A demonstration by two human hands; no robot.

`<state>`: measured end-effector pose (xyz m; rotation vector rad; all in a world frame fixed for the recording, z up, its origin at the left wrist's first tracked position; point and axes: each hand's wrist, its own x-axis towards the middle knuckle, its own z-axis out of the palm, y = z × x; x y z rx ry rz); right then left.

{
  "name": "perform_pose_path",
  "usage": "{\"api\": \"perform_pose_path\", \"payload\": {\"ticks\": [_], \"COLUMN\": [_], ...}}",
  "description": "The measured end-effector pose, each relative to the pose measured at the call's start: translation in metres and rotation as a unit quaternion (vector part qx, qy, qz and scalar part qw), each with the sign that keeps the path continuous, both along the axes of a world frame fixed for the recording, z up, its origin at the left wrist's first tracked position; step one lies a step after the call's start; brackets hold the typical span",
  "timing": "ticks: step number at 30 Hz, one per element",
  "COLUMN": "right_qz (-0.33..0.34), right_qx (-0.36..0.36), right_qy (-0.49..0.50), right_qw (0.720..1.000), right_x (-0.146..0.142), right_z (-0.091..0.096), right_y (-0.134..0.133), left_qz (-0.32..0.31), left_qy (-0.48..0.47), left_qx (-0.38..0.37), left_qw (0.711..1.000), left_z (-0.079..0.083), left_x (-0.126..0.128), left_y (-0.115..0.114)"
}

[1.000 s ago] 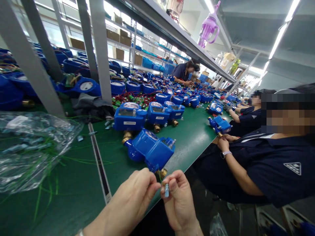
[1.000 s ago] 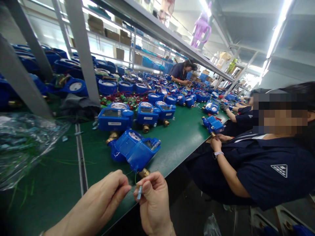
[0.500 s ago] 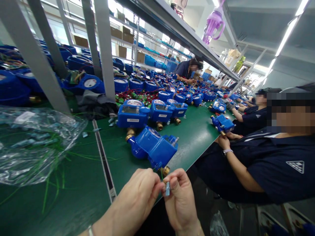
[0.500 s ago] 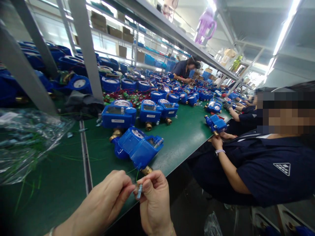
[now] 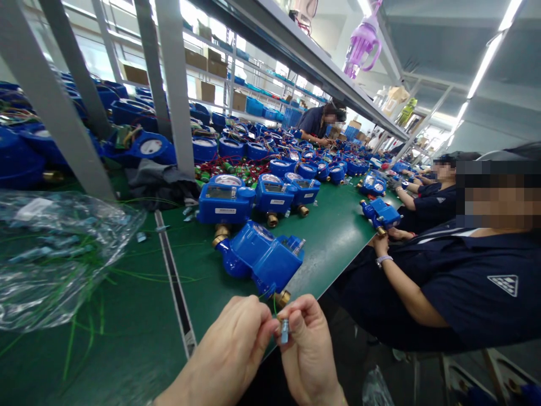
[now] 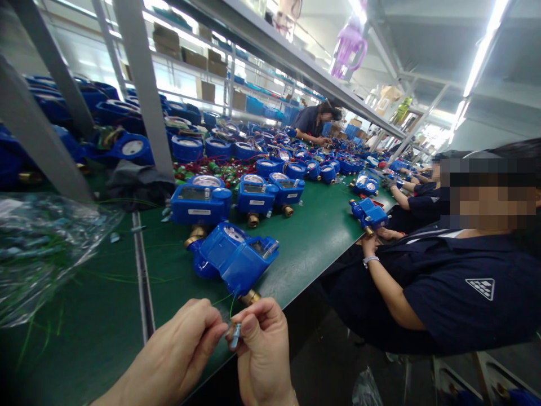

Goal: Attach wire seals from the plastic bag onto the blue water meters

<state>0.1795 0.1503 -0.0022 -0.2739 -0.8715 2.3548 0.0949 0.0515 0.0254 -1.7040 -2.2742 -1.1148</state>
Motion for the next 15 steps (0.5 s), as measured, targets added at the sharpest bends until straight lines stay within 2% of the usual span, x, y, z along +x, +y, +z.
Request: {"api": "perform_pose_path", "payload": {"ticks": [15], "right_qz": [-0.005], "right_qx": [0.000], "right_qy": [-0.006], "right_qw": [1.000], "right_x": [0.0011], "right_z": [-0.0012], "right_y": [-0.0010], "left_qz": [0.005], "left_qy": [0.006], "left_qx": [-0.002], "left_qw": [1.000], "left_z": [0.0023], "left_x": [-0.0016], "left_y": [-0.0013]}}
